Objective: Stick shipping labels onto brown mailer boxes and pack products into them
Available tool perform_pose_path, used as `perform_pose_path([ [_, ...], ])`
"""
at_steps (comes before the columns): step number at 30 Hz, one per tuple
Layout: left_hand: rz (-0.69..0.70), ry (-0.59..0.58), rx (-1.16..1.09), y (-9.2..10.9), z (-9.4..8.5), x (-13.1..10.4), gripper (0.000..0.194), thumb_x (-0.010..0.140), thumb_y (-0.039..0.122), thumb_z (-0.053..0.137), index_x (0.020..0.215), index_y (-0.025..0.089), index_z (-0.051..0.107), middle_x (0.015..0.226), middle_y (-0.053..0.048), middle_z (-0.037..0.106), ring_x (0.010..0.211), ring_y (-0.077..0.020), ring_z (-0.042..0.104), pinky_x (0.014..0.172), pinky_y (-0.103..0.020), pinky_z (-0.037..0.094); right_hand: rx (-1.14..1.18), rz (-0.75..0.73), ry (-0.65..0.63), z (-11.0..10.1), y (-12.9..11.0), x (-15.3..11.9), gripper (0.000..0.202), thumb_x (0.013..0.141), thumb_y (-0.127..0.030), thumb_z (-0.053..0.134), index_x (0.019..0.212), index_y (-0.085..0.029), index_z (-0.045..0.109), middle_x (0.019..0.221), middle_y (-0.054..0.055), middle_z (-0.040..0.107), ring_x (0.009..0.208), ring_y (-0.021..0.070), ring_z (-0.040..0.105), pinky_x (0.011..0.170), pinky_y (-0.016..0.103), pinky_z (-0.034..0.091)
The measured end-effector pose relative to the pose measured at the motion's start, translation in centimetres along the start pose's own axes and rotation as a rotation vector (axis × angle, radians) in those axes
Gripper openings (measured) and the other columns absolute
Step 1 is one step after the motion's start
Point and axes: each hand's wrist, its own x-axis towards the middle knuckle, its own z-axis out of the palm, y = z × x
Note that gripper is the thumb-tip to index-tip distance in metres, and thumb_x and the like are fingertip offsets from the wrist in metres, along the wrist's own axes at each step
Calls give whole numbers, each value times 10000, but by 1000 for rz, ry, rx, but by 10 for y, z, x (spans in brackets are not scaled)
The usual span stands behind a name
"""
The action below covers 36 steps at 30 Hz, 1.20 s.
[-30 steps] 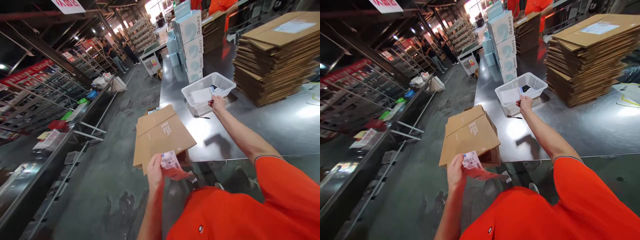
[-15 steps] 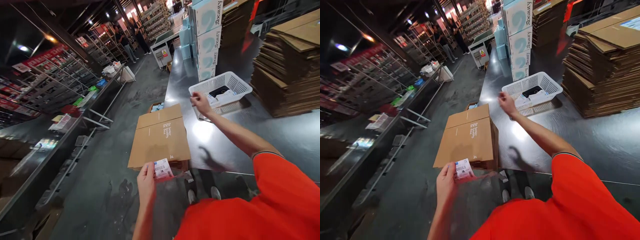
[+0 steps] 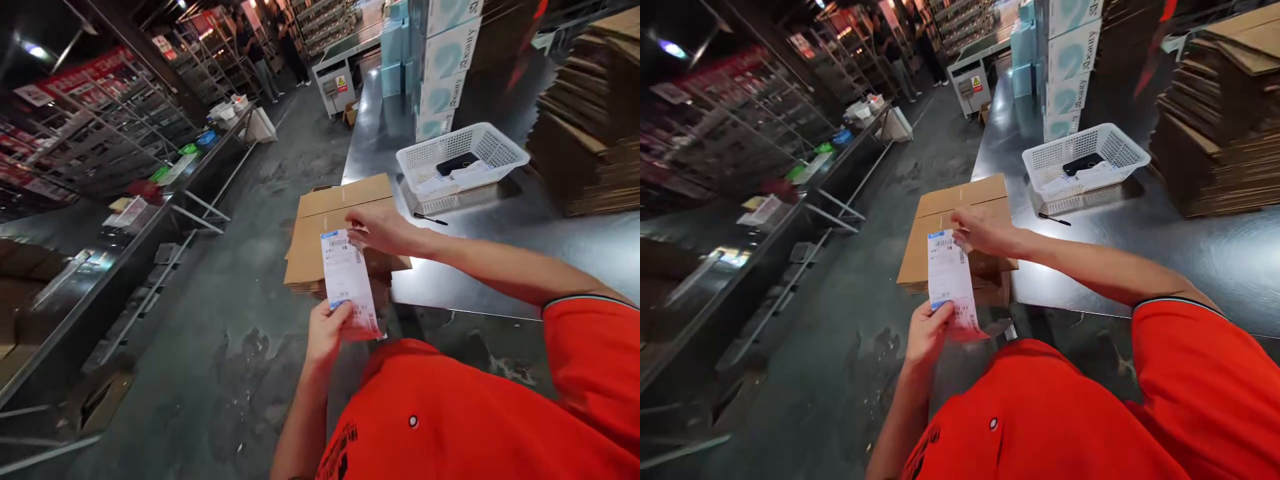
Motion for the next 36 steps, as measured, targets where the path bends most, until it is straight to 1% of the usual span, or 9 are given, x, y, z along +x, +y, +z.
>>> perform_pose_path([
  [7, 101, -53, 82, 6, -7, 17, 251, 604, 356, 809, 625, 131, 699, 570, 29, 604, 562, -98, 472, 547, -205, 385, -467, -267, -472, 42, -77, -37, 188, 932, -158, 490, 910, -115, 671, 852, 132, 697, 753, 201, 640, 620, 280, 418],
  [11, 101, -122, 124, 1, -21, 23, 242, 599, 341, 817, 604, 134, 693, 541, 27, 585, 538, -102, 476, 539, -214, 380, -431, -164, -459, 46, -74, -26, 184, 874, -121, 509, 779, -135, 666, 762, 97, 701, 629, 161, 592, 528, 253, 339],
  [16, -15, -304, -241, 0, -39, 28, 375, 507, 450, 888, 707, 166, 747, 715, -67, 723, 661, -225, 663, 688, -357, 532, -40, 459, 288, -25, -3, 7, 315, 849, -238, 490, 537, -195, 498, 499, -13, 465, 480, 109, 389, 476, 251, 278],
  [19, -41, -477, -504, 9, -39, 29, 456, 562, 515, 854, 905, 229, 764, 1212, -114, 698, 1117, -354, 642, 957, -484, 512, -164, 435, 770, -52, 5, 1, 271, 864, -253, 485, 626, -181, 594, 574, 16, 544, 568, 142, 489, 566, 278, 385],
  [23, -70, -541, -603, 12, -34, 34, 532, 615, 531, 826, 1046, 233, 738, 1249, -127, 680, 1279, -375, 537, 1080, -532, 424, -298, -78, 119, -20, -45, -28, 217, 906, -276, 521, 922, -171, 711, 969, 96, 728, 927, 224, 651, 832, 345, 482],
  [25, -96, -476, -589, 8, -36, 37, 600, 573, 555, 841, 1058, 220, 733, 1132, -131, 727, 1219, -390, 581, 1055, -555, 439, -183, -46, -163, 0, -63, -37, 241, 898, -337, 575, 1049, -198, 700, 1058, 90, 722, 974, 222, 660, 831, 333, 501],
  [30, -123, -507, -551, 0, -48, 36, 699, 573, 610, 814, 1148, 225, 716, 1248, -146, 681, 1217, -428, 577, 1033, -582, 451, 283, 591, -125, 15, -42, -30, 457, 842, -561, 621, 1038, -154, 694, 793, 55, 688, 608, 138, 599, 547, 248, 462],
  [33, -62, -580, -577, 5, -53, 32, 611, 610, 520, 838, 1148, 256, 720, 1339, -129, 631, 1264, -422, 542, 1048, -565, 452, 653, 644, -77, 16, -21, -19, 402, 802, -517, 662, 910, -132, 697, 683, 23, 638, 500, 87, 475, 444, 218, 361],
  [36, 19, -537, -559, 9, -61, 29, 564, 645, 432, 849, 1167, 278, 705, 1496, -101, 489, 1352, -426, 448, 1070, -552, 441, 579, 597, 263, 10, -8, -6, 314, 755, -418, 707, 881, -130, 697, 684, 6, 628, 512, 68, 434, 451, 207, 324],
])
